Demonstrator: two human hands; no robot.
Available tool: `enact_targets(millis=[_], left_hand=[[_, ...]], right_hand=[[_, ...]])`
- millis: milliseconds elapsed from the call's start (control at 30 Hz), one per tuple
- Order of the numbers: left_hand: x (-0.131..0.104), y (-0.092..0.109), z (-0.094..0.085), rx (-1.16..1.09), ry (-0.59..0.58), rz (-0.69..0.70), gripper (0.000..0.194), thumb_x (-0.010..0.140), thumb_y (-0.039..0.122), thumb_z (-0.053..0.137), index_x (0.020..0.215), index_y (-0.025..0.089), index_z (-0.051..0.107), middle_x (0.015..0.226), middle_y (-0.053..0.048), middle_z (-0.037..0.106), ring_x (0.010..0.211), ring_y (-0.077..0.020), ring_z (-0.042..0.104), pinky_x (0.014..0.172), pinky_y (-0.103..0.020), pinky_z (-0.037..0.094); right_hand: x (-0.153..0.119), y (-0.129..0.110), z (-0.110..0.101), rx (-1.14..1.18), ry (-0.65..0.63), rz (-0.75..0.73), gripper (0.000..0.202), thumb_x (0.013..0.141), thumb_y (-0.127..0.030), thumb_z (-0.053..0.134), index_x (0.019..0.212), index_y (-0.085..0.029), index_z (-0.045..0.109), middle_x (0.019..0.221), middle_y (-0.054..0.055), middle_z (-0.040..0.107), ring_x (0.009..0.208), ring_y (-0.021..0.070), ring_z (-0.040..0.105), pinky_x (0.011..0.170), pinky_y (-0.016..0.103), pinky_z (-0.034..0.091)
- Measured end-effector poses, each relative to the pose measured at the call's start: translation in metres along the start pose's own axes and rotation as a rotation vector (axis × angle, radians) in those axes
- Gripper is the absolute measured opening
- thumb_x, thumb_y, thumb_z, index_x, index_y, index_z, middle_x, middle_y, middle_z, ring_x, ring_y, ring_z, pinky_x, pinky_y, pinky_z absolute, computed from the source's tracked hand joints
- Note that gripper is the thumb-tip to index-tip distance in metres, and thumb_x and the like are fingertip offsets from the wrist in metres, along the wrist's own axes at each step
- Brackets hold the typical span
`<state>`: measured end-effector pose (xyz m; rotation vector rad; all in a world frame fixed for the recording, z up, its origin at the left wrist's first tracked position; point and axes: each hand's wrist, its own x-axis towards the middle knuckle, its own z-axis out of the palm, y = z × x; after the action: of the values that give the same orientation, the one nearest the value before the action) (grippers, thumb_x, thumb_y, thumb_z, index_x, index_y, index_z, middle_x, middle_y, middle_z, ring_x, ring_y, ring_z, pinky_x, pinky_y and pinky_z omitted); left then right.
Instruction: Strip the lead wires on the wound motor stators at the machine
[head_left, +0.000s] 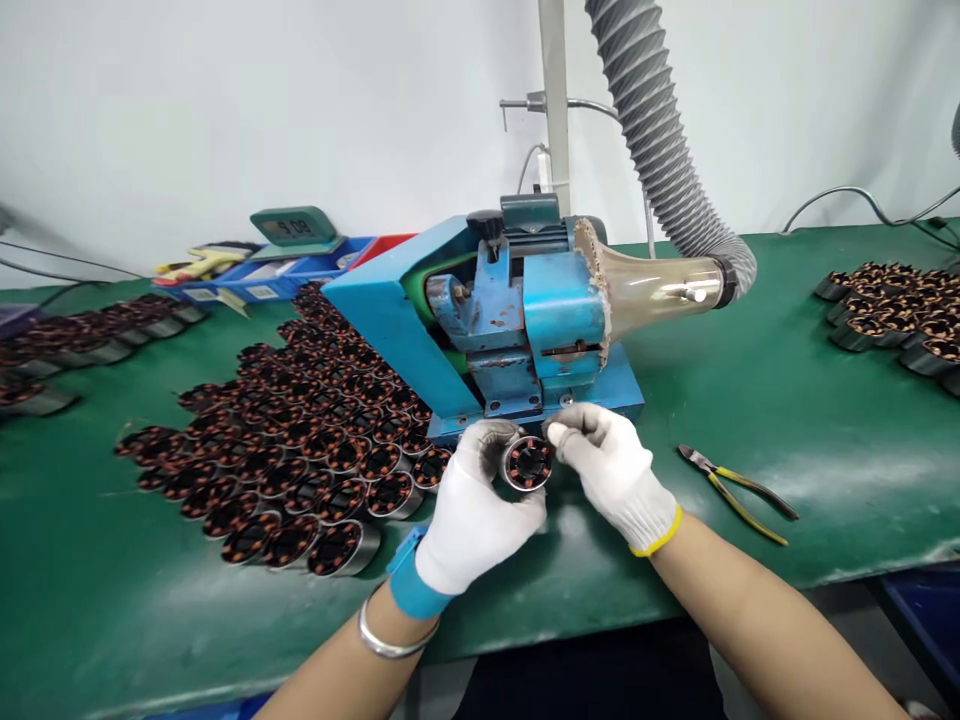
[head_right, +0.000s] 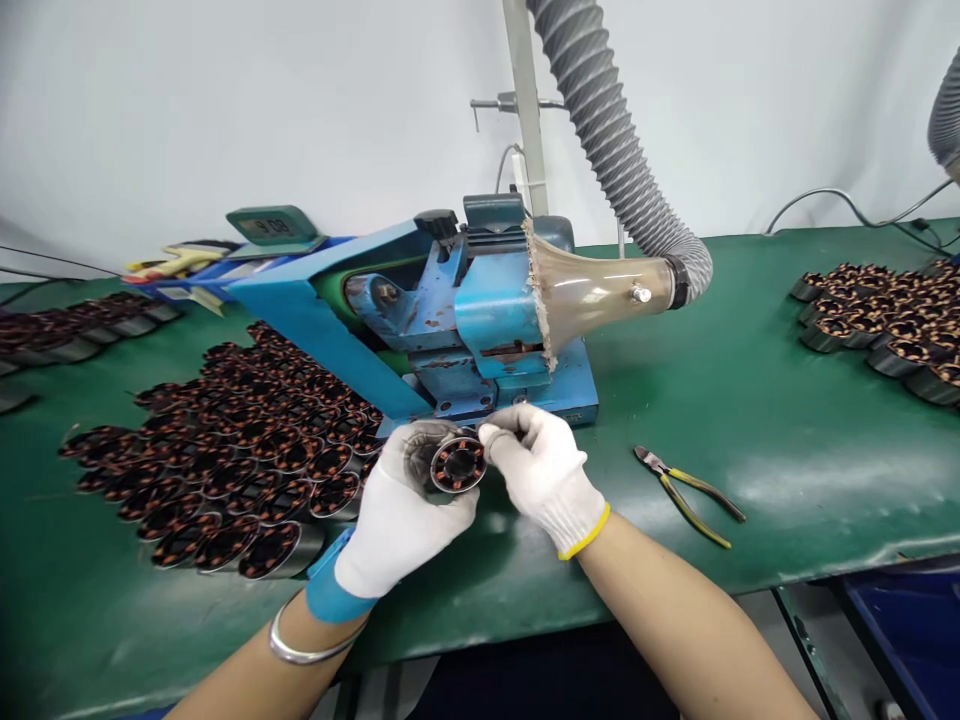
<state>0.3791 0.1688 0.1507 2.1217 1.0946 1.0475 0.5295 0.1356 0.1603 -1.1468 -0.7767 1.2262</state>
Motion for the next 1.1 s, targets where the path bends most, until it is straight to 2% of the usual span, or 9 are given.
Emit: enact_targets(millis=[133,200,300,367,400,467,567,833,1100], left_hand=[[0.000,0.010,0.007,-0.058,-0.008,-0.068,0.041,0.058,0.014,0.065,0.096,0.019,0.051,0.091,-0.004,0.063,0.080,-0.0205,0.066,0.073,-0.033,0.058],[0.002,0.011,0.010,-0.126,0.039,-0.127,0.043,0.059,0.016,0.066,0.100,0.018,0.052,0.092,-0.005,0.066,0.082,-0.0211,0.068,0.075,-0.034,0.059],[0.011,0.013,0.012,-0.252,0.098,-0.210,0.048,0.060,0.023,0.072,0.105,0.016,0.056,0.098,-0.008,0.070,0.088,-0.0227,0.070,0.081,-0.035,0.060],[0.019,0.015,0.014,-0.300,0.066,-0.233,0.048,0.059,0.025,0.076,0.103,0.015,0.059,0.097,-0.007,0.072,0.088,-0.0233,0.070,0.082,-0.035,0.059],[0.023,0.016,0.015,-0.304,0.044,-0.230,0.047,0.058,0.025,0.078,0.101,0.015,0.061,0.096,-0.007,0.072,0.087,-0.0237,0.070,0.082,-0.036,0.059],[0.031,0.019,0.017,-0.274,0.015,-0.207,0.046,0.056,0.025,0.081,0.099,0.015,0.064,0.095,-0.008,0.073,0.088,-0.0249,0.070,0.083,-0.037,0.059],[0.045,0.023,0.022,-0.197,0.027,-0.156,0.045,0.056,0.024,0.081,0.098,0.015,0.068,0.097,-0.009,0.074,0.090,-0.0264,0.070,0.086,-0.039,0.057],[0.067,0.032,0.033,-0.234,0.072,-0.165,0.039,0.056,0.023,0.081,0.092,0.014,0.070,0.091,-0.008,0.075,0.087,-0.0264,0.070,0.082,-0.037,0.057],[0.065,0.026,0.037,-0.107,0.089,-0.048,0.039,0.060,0.025,0.078,0.096,0.015,0.068,0.094,-0.008,0.072,0.089,-0.0253,0.069,0.084,-0.038,0.056]], right_hand=[[0.013,-0.006,-0.012,0.396,0.321,-0.118,0.029,0.068,-0.041,0.073,0.078,-0.020,0.057,0.069,-0.004,0.058,0.065,0.0117,0.059,0.068,0.030,0.054],[0.017,-0.010,-0.019,0.333,0.377,-0.118,0.033,0.064,-0.044,0.076,0.079,-0.020,0.057,0.069,-0.004,0.058,0.064,0.0120,0.059,0.071,0.033,0.056],[0.011,-0.013,-0.017,-0.127,0.211,-0.007,0.049,0.055,-0.038,0.083,0.096,-0.019,0.064,0.080,0.002,0.065,0.073,0.0184,0.064,0.074,0.037,0.056],[0.003,-0.013,-0.010,-0.354,0.107,-0.009,0.066,0.048,-0.032,0.086,0.109,-0.019,0.063,0.098,0.007,0.068,0.089,0.0235,0.066,0.084,0.040,0.055],[0.000,-0.012,-0.007,-0.395,0.092,-0.035,0.067,0.049,-0.031,0.085,0.112,-0.020,0.063,0.105,0.007,0.068,0.094,0.0244,0.065,0.088,0.041,0.054],[-0.001,-0.010,-0.002,-0.376,0.089,-0.080,0.059,0.058,-0.031,0.079,0.113,-0.019,0.062,0.108,0.007,0.068,0.097,0.0231,0.066,0.090,0.039,0.054],[0.007,-0.012,-0.003,-0.278,0.098,-0.112,0.047,0.067,-0.032,0.072,0.111,-0.019,0.063,0.100,0.005,0.070,0.088,0.0202,0.068,0.082,0.035,0.057],[0.021,-0.028,-0.006,-0.282,0.190,-0.123,0.041,0.068,-0.036,0.071,0.103,-0.017,0.067,0.088,0.003,0.071,0.078,0.0188,0.067,0.074,0.031,0.057],[0.023,-0.012,-0.008,-0.152,0.213,-0.285,0.036,0.071,-0.035,0.068,0.102,-0.016,0.065,0.095,0.005,0.073,0.085,0.0198,0.068,0.078,0.030,0.057]])
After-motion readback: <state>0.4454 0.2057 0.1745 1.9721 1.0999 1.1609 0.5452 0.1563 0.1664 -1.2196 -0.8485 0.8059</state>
